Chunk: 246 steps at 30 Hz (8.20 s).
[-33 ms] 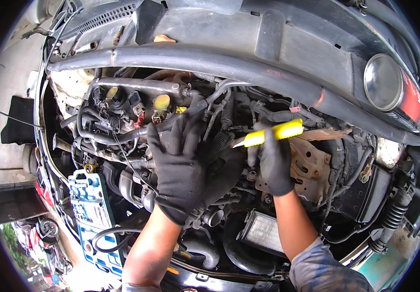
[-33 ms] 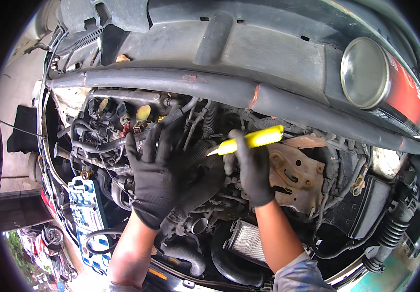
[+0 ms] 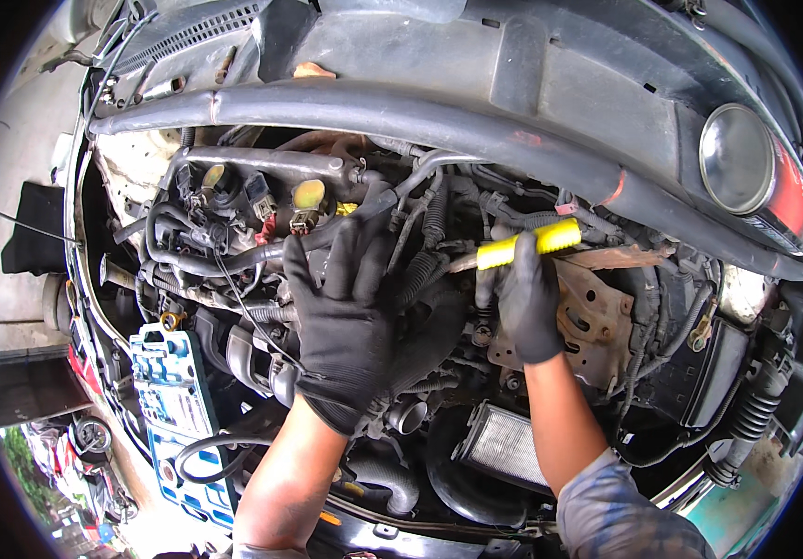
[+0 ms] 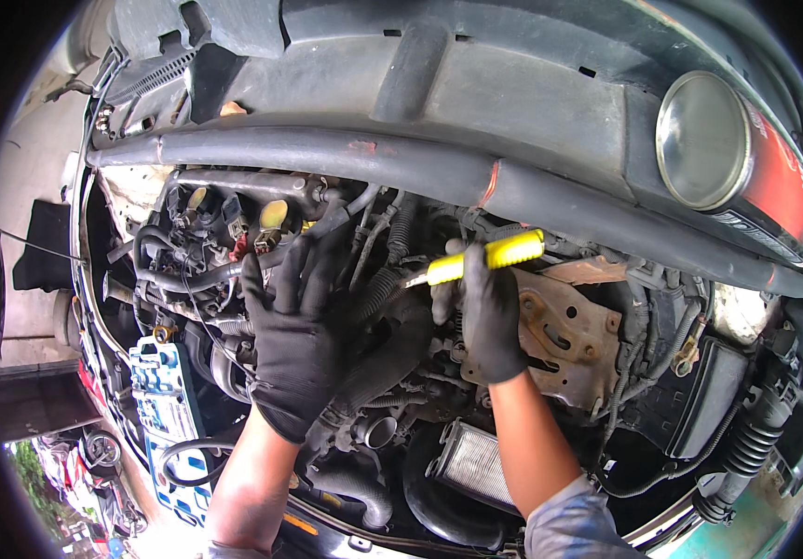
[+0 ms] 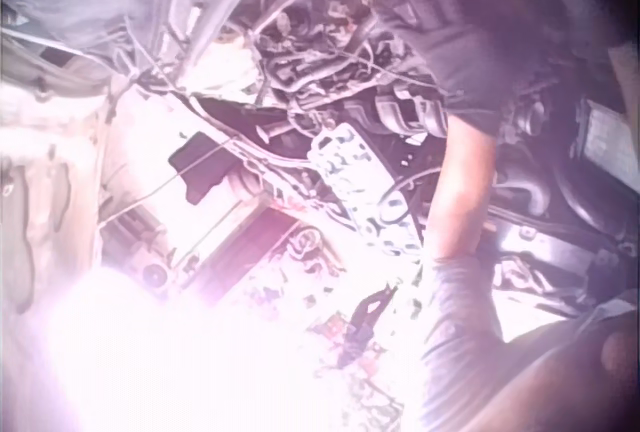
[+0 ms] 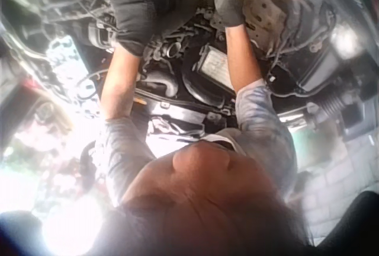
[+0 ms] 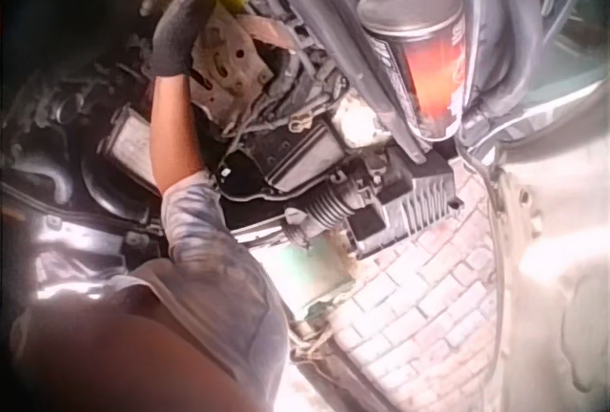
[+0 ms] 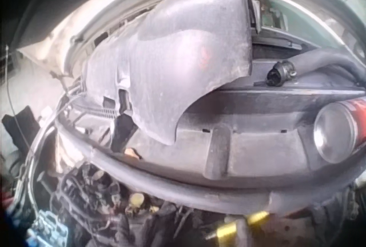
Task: The person works on a car engine while wearing gloves. They use a utility knife to cut a wire and then manipulate a small plastic connector.
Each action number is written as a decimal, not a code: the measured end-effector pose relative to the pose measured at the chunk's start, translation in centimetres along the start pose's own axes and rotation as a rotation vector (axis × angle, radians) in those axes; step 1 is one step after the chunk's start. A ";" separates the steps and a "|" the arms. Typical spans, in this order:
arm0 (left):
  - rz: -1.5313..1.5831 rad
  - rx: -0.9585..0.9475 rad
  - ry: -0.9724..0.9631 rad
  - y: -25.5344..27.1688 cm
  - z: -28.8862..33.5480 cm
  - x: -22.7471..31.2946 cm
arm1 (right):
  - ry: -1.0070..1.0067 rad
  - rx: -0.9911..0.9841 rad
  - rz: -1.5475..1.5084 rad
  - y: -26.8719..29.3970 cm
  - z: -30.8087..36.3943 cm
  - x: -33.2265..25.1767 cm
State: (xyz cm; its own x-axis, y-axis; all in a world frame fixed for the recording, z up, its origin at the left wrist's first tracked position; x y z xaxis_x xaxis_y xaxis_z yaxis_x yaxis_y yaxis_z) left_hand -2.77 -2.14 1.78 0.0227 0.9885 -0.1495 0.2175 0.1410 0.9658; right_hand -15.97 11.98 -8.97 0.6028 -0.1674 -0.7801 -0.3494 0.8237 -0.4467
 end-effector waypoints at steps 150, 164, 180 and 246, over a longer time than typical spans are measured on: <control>0.021 -0.082 -0.063 -1.3 -2.1 -0.6 | 0.119 0.094 -0.111 -2.5 -5.2 2.9; 0.133 -0.018 -0.076 -0.7 -2.3 -0.8 | 0.055 0.096 -0.155 -2.4 -5.8 3.4; 0.098 -0.062 -0.065 -0.6 -2.5 -0.5 | -0.041 -0.123 -0.236 -1.5 -5.2 0.6; 0.197 -0.018 -0.014 -1.5 -1.8 -1.6 | 0.040 -0.115 -0.458 -1.9 -7.4 4.5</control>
State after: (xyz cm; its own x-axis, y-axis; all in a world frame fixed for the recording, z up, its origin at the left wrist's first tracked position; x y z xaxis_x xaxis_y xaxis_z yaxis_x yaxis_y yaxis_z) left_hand -4.87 -3.81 0.96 0.0770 0.9962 0.0400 0.1898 -0.0541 0.9803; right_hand -17.90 5.62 -14.90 0.6862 -0.5221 -0.5066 -0.1320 0.5954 -0.7925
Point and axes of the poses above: each hand's wrist, its own z-axis away from the middle knuckle, its own y-axis out of the back of the hand, x = y × z, the point moved 5 cm from there along -z, towards the middle knuckle, and after that the axes turned 14 degrees about -y, right-handed, at the moved point
